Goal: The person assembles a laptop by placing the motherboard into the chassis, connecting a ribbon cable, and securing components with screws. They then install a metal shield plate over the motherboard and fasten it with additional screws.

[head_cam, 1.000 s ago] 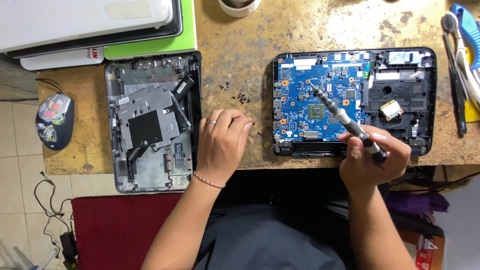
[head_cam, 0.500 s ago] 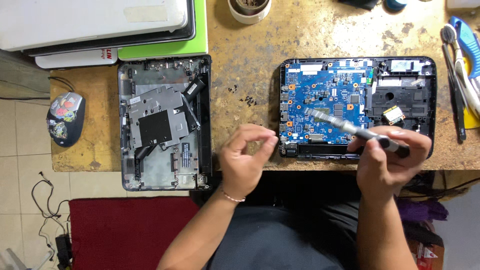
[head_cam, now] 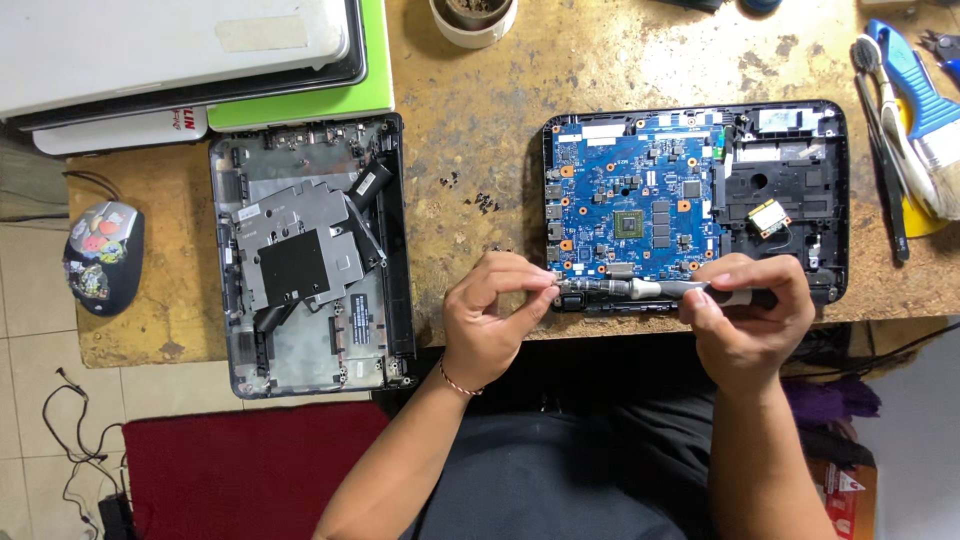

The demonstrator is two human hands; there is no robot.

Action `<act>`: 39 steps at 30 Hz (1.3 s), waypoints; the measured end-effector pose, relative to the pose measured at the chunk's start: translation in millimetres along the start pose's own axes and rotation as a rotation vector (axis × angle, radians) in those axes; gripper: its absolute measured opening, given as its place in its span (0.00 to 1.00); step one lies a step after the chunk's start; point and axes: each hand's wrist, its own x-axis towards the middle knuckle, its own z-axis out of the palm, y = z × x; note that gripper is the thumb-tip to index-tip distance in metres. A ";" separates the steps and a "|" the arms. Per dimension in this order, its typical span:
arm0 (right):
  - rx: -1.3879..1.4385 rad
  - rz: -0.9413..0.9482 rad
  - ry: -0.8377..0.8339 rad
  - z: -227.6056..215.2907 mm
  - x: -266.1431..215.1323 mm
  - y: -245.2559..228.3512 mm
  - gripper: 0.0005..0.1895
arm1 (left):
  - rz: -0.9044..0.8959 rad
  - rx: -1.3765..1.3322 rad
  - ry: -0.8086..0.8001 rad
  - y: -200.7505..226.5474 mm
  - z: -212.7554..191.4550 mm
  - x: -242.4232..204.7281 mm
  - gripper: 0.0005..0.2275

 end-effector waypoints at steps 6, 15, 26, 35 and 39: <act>-0.006 -0.004 -0.003 -5.0 -0.6 -4.0 0.14 | -0.029 -0.058 -0.083 0.8 -2.5 0.7 0.07; 0.017 -0.039 -0.033 -6.6 -0.7 -8.0 0.12 | -0.021 -0.083 -0.109 0.4 -3.8 0.8 0.08; -0.211 -0.096 -0.162 -18.3 8.9 -32.3 0.14 | 0.037 -0.015 -0.226 6.4 -6.9 0.8 0.08; -0.703 -0.182 -0.328 -1.9 20.0 -79.9 0.12 | 0.269 0.672 -0.071 0.1 -1.9 -31.5 0.11; -0.720 -0.229 -0.401 6.5 25.5 -80.0 0.12 | 0.238 0.736 -0.035 -6.4 -3.6 -34.1 0.10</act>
